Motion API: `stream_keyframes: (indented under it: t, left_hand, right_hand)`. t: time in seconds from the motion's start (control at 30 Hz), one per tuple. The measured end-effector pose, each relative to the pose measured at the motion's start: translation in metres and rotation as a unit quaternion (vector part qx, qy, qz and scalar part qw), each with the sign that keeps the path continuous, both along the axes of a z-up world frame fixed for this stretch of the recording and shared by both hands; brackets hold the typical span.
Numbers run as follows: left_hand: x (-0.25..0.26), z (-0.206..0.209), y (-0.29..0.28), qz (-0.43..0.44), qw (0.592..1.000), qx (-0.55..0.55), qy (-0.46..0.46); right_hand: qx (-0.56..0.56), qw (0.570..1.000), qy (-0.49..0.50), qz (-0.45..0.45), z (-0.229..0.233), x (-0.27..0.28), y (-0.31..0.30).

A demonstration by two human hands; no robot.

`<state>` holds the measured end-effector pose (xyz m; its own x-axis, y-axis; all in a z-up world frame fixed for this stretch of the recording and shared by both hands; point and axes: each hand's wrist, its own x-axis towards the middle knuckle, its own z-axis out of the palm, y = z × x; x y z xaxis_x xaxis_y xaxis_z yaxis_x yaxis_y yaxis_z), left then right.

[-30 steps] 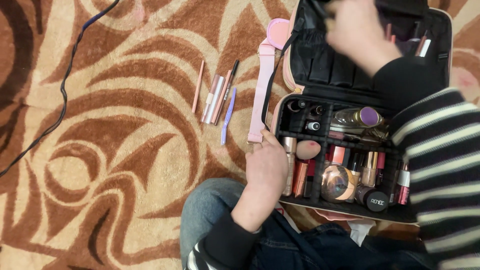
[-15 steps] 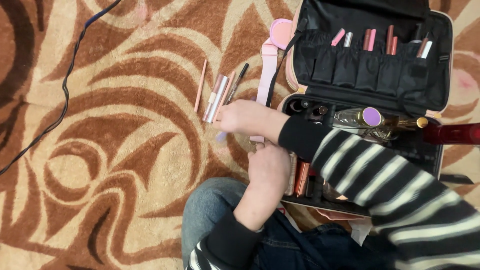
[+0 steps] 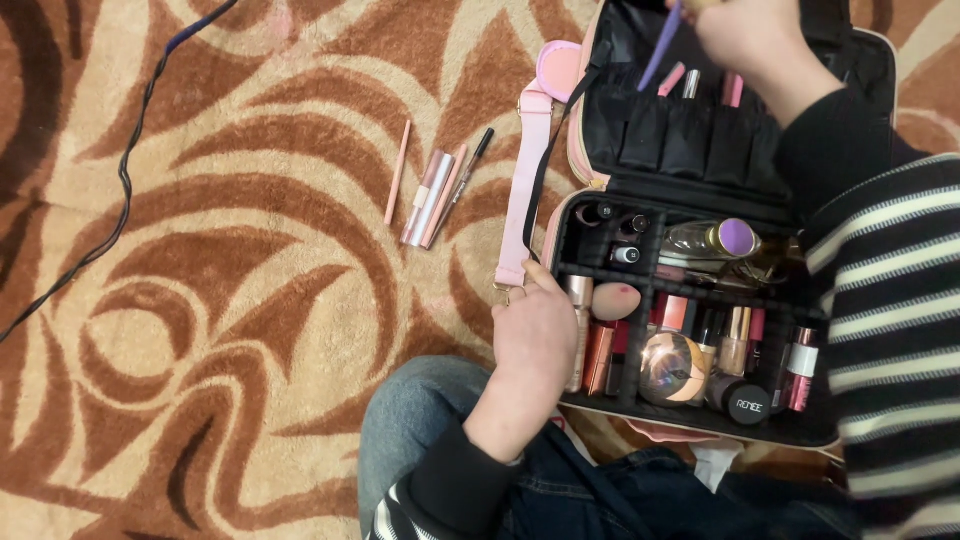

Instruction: Organizing and packing various makeup products and brushes into a portable makeup case.

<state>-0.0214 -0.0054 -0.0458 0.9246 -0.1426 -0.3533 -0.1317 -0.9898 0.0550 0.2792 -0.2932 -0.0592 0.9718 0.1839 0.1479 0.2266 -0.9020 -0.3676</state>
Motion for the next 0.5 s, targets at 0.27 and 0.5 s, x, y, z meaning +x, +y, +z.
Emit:
stream_keyframes:
  t: [0.27, 0.5]
  left_hand:
    - [0.0, -0.002, -0.001, 0.002, 1.0, -0.002, -0.005]
    - [-0.003, -0.007, -0.002, 0.017, 0.998, 0.001, -0.063]
  right_hand:
    - [0.185, 0.96, 0.146, -0.149, 0.016, -0.032, 0.032]
    - [-0.095, 0.984, 0.141, -0.05, 0.023, -0.037, 0.056]
